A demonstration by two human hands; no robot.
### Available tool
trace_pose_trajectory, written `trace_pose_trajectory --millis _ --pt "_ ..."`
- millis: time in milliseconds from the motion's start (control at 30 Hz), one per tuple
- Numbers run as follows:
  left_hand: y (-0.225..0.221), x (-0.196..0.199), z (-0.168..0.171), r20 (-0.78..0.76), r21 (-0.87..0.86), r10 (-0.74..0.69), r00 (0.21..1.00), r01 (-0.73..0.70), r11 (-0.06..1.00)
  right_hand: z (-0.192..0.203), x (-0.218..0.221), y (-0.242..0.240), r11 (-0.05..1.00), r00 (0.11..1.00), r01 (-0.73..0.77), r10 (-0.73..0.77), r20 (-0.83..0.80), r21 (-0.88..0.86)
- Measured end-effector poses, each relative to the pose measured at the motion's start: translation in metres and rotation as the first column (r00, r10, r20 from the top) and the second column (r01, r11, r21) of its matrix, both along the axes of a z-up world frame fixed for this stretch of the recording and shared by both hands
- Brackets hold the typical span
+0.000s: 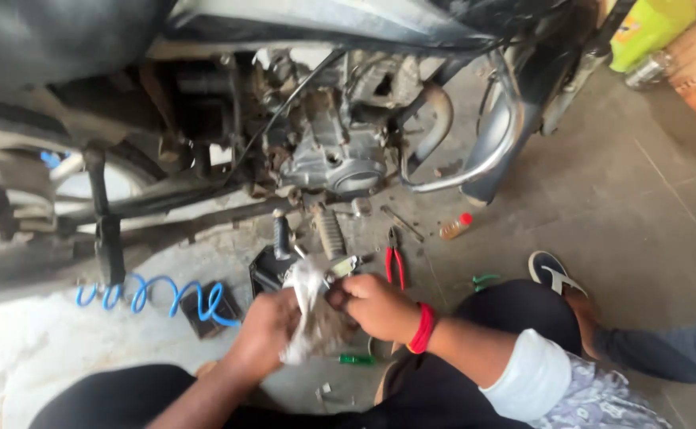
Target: The person sits on the floor beside a motorcycle and cleans a spark plug by wiping it with a cloth. They then use a screwdriver near the engine, wipe engine parts, and work the spark plug back into the engine area by hand.
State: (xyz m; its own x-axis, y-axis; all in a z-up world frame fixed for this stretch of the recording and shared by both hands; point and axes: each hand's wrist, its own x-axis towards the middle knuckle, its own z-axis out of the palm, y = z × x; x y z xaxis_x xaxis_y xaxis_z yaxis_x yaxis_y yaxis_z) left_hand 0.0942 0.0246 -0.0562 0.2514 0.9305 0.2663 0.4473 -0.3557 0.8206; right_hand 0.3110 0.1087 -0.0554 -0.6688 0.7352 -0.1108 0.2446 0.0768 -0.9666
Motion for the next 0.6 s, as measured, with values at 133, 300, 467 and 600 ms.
trace_pose_trajectory --millis 133,300,467,600 --pt "-0.007 0.008 -0.027 0.489 -0.269 0.094 0.867 0.047 0.962 0.038 -0.006 -0.013 0.664 1.000 -0.006 -0.007 0.015 0.748" --pt "0.001 0.001 -0.054 0.815 -0.435 0.250 0.523 0.265 0.861 0.009 -0.001 0.002 0.481 0.999 -0.009 -0.039 0.032 0.877" --pt "0.001 -0.007 -0.006 0.831 -0.486 0.373 0.412 0.213 0.848 0.035 0.012 0.018 0.999 0.998 -0.020 0.018 -0.065 -0.027" --pt "-0.002 -0.016 0.062 0.803 -0.439 0.321 0.502 0.133 0.889 0.050 0.026 0.022 0.990 0.990 -0.047 0.029 -0.137 -0.131"
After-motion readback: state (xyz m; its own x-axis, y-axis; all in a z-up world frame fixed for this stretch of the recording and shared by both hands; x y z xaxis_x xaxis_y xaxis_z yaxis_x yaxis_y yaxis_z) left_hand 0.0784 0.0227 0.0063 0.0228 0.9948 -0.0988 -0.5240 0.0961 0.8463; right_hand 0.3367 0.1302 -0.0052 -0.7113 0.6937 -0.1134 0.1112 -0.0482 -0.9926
